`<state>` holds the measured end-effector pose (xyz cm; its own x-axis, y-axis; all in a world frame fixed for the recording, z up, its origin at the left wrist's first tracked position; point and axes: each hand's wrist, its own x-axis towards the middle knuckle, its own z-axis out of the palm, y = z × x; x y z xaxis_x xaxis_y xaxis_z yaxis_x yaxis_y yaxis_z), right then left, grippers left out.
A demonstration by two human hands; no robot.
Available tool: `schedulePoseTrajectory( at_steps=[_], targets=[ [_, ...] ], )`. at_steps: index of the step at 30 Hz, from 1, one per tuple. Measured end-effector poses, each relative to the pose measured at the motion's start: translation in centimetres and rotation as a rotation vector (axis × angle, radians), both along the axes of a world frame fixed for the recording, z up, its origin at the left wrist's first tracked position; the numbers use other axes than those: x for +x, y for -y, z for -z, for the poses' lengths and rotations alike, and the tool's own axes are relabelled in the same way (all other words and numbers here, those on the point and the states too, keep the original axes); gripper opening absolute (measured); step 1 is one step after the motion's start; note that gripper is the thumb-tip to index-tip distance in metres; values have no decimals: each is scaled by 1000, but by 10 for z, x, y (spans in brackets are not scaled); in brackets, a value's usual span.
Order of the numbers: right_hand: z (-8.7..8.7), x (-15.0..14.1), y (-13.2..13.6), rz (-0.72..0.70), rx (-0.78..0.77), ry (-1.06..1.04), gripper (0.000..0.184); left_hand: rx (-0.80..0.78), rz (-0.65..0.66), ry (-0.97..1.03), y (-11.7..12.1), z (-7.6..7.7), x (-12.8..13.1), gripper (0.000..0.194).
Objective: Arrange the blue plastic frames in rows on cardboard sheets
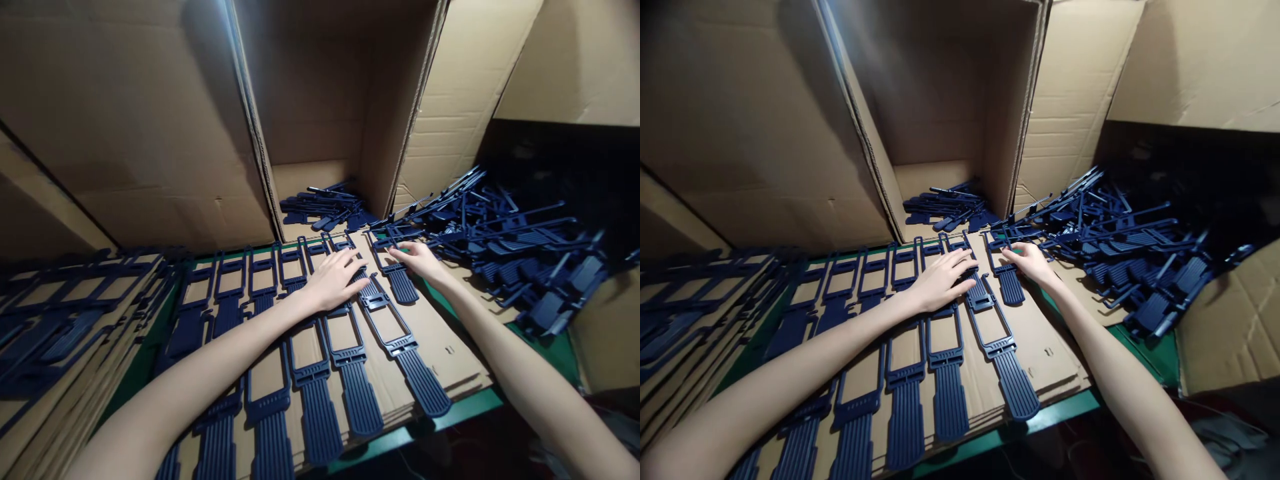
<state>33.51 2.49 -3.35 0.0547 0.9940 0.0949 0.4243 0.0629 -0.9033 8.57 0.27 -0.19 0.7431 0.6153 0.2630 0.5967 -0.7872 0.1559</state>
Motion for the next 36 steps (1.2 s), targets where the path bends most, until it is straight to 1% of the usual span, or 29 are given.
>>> schedulePoseTrajectory(
  at_steps=[2, 5, 9, 11, 14, 18, 23, 28, 31, 34, 36],
  targets=[
    [2, 0, -1, 5, -1, -12, 37, -49, 40, -32, -1, 5, -1, 51],
    [5, 0, -4, 10, 51, 10, 34, -84, 81, -71, -3, 7, -4, 49],
    [10, 2, -7, 57, 168, 163, 33, -78, 87, -90, -4, 8, -5, 45],
    [11, 2, -8, 92, 157, 206, 34, -74, 84, -92, -4, 10, -5, 43],
    [12, 2, -7, 101, 120, 168, 35, -72, 83, -94, -4, 11, -4, 42],
    [10, 1, -5, 20, 145, 98, 32, -80, 80, -104, -3, 11, -3, 43],
    [6, -3, 0, -6, 77, -52, 34, -97, 75, -98, -3, 10, -4, 42],
    [6, -7, 0, -36, 101, -46, 24, -95, 76, -78, -3, 11, -5, 41],
    [7, -7, 0, -57, 152, 25, 21, -92, 76, -78, -3, 11, -5, 42],
    [8, -6, -1, -50, 277, 201, 18, -90, 74, -88, -2, 10, -4, 42],
    [8, -7, 0, -46, 349, 296, 22, -89, 79, -91, -2, 9, -4, 42]
  ],
)
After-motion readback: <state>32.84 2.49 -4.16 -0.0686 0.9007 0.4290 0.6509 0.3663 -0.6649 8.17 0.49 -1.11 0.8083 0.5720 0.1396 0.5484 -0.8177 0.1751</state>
